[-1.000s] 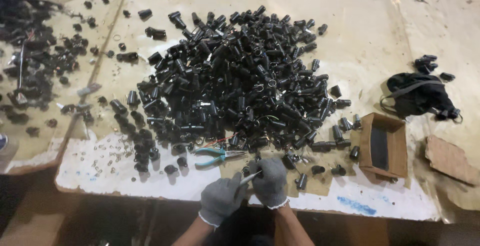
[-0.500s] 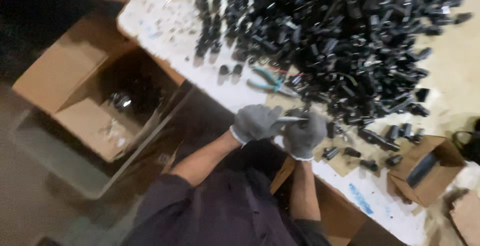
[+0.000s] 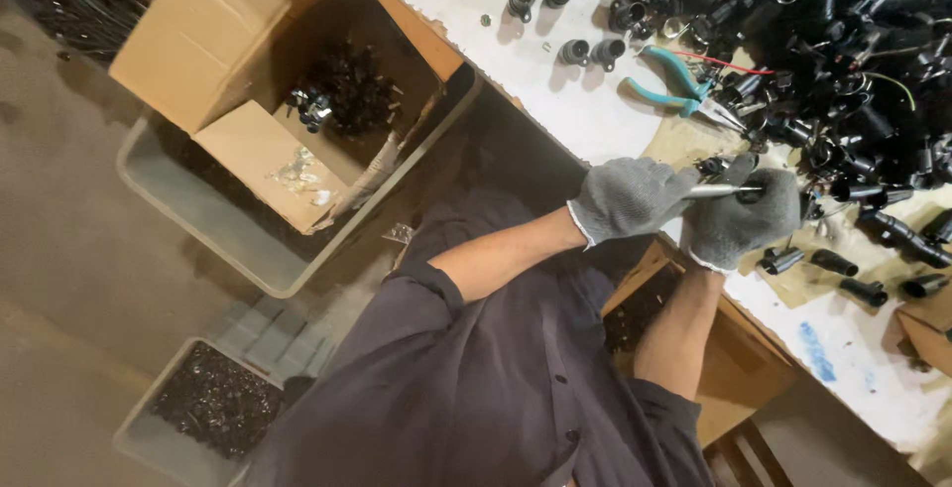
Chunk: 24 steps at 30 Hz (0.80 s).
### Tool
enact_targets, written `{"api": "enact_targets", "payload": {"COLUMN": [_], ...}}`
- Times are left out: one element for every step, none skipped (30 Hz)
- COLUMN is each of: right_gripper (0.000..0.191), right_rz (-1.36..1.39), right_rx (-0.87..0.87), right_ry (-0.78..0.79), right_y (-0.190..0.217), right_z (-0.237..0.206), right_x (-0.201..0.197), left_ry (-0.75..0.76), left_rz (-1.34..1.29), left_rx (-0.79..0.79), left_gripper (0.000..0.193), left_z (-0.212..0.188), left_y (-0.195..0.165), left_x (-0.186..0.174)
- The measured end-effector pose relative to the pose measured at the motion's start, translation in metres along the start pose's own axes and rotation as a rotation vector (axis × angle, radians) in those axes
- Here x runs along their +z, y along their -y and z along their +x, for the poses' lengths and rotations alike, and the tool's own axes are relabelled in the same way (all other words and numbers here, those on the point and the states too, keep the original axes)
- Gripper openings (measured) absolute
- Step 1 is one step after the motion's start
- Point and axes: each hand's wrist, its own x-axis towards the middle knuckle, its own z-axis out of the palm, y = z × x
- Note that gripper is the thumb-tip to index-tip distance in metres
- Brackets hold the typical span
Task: The person sits at a workbench covered with a large pile of black plastic fittings and small metal inserts. They pick up a fitting, press a metal component into it by hand, occasionally use pliers to seat parts, and place completed fittings into a cardboard box, repeating the cycle.
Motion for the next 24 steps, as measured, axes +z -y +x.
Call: {"api": "enact_targets", "payload": {"right_gripper": [0.044, 0.043, 0.043, 0.043, 0.043, 0.043, 0.043, 0.044, 0.044, 0.045, 0.044, 0.043, 0.042, 0.04, 0.039, 0.038, 0.038, 0.037, 0.037, 0.04, 0.042, 0.044, 0.044, 0.043], "right_rz": [0.013, 0.014, 0.015, 0.02, 0.021, 0.024, 0.031, 0.02, 0.004, -0.017, -0.016, -0.016, -0.019, -0.013, -0.006, 0.002, -0.006, -0.013, -0.02, -0.045, -0.067, -0.09, -0.07, -0.051], "right_rx": [-0.004, -0.01, -0.014, -0.018, -0.007, 0.004, 0.014, 0.009, 0.006, 0.003, 0.01, 0.019, 0.029, 0.04, 0.05, 0.058, 0.052, 0.045, 0.037, 0.018, -0.002, -0.021, -0.011, -0.001], "right_ry": [0.002, 0.007, 0.016, 0.023, 0.037, 0.054, 0.07, 0.071, 0.074, 0.076, 0.085, 0.091, 0.097, 0.098, 0.096, 0.093, 0.097, 0.098, 0.103, 0.096, 0.09, 0.086, 0.095, 0.102], "right_y": [-0.001, -0.002, -0.003, -0.004, -0.005, -0.005, -0.005, -0.006, -0.006, -0.006, -0.006, -0.006, -0.006, -0.007, -0.007, -0.008, -0.009, -0.009, -0.009, -0.01, -0.01, -0.01, -0.009, -0.009], "right_z": [0.0, -0.001, -0.001, -0.001, -0.001, -0.002, -0.002, -0.002, -0.003, -0.004, -0.005, -0.006, -0.006, -0.007, -0.007, -0.007, -0.007, -0.007, -0.007, -0.006, -0.006, -0.006, -0.006, -0.005], "right_x": [0.0, 0.0, 0.0, 0.001, 0.001, 0.001, 0.002, 0.002, 0.002, 0.001, 0.001, 0.0, 0.0, 0.0, 0.0, 0.0, 0.0, 0.0, 0.0, 0.0, 0.0, -0.001, -0.001, -0.001], "left_ry": [0.001, -0.021, -0.04, -0.059, -0.052, -0.044, -0.037, -0.053, -0.067, -0.081, -0.072, -0.061, -0.05, -0.032, -0.016, -0.002, -0.006, -0.012, -0.018, -0.012, -0.006, 0.001, 0.002, 0.002], "left_rz": [0.015, 0.012, 0.009, 0.01, 0.021, 0.033, 0.049, 0.043, 0.032, 0.016, 0.02, 0.022, 0.022, 0.007, -0.007, -0.019, -0.029, -0.039, -0.049, -0.049, -0.048, -0.046, -0.042, -0.038], "left_rx": [-0.001, 0.0, -0.002, -0.001, 0.005, 0.008, 0.013, 0.004, -0.007, -0.016, -0.016, -0.013, -0.01, -0.008, -0.005, 0.0, 0.003, 0.009, 0.012, 0.012, 0.011, 0.007, 0.006, 0.006], "left_gripper": [0.032, 0.03, 0.028, 0.026, 0.025, 0.024, 0.024, 0.023, 0.023, 0.022, 0.022, 0.023, 0.023, 0.023, 0.024, 0.024, 0.024, 0.025, 0.025, 0.025, 0.025, 0.025, 0.026, 0.026], "left_z": [-0.001, -0.002, -0.003, -0.004, -0.005, -0.006, -0.007, -0.008, -0.009, -0.009, -0.01, -0.011, -0.011, -0.012, -0.012, -0.012, -0.013, -0.013, -0.013, -0.013, -0.013, -0.013, -0.012, -0.012], "left_y": [0.0, 0.0, 0.0, 0.0, 0.001, 0.0, 0.001, 0.001, 0.001, 0.0, 0.0, 0.0, 0.0, 0.0, 0.0, 0.001, 0.001, 0.001, 0.001, 0.001, 0.001, 0.001, 0.0, 0.0], "left_x": [0.002, 0.003, 0.004, 0.005, 0.005, 0.005, 0.004, 0.004, 0.004, 0.004, 0.005, 0.006, 0.007, 0.008, 0.009, 0.01, 0.01, 0.01, 0.01, 0.01, 0.009, 0.008, 0.007, 0.006]}}
